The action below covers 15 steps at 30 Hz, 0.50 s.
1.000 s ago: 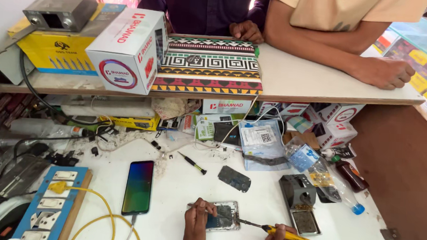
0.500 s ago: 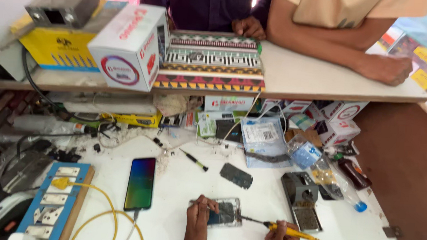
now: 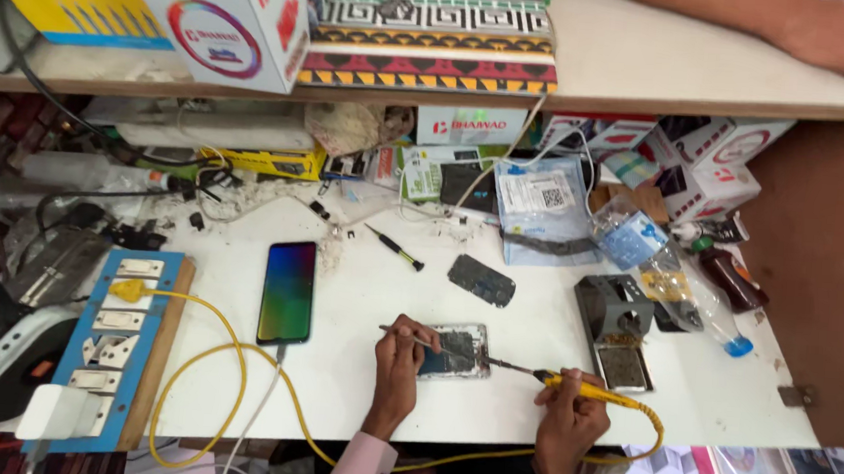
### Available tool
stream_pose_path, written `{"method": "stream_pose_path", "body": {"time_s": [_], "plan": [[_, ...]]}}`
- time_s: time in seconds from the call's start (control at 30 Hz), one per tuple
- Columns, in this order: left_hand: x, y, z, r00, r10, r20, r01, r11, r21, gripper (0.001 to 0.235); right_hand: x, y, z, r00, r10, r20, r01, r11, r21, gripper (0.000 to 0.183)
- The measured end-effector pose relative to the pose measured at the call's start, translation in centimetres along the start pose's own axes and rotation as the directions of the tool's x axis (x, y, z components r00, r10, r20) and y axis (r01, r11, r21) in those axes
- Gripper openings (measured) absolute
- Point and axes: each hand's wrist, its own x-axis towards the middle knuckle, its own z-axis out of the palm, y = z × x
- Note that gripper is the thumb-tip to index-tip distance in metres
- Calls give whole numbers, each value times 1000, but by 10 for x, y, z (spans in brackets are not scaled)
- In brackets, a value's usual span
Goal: The person uses a soldering iron and tweezers to work on a small circuit board placed on a white workbench. They repeatedly apply heat and manipulate components while two other people stand nearby observing.
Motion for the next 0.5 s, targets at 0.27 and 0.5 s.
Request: {"method": "stream_pose_path", "body": {"time_s": [0.27, 0.5], "plan": [[4, -15, 1, 1000, -9, 29, 14, 982, -190, 49, 5, 18, 1, 997, -48, -53, 50, 999, 23, 27], [-8, -24, -1, 1000, 17, 8, -17, 1000, 2, 48, 9, 49, -8, 990, 109, -86, -115, 991, -67, 26]]}}
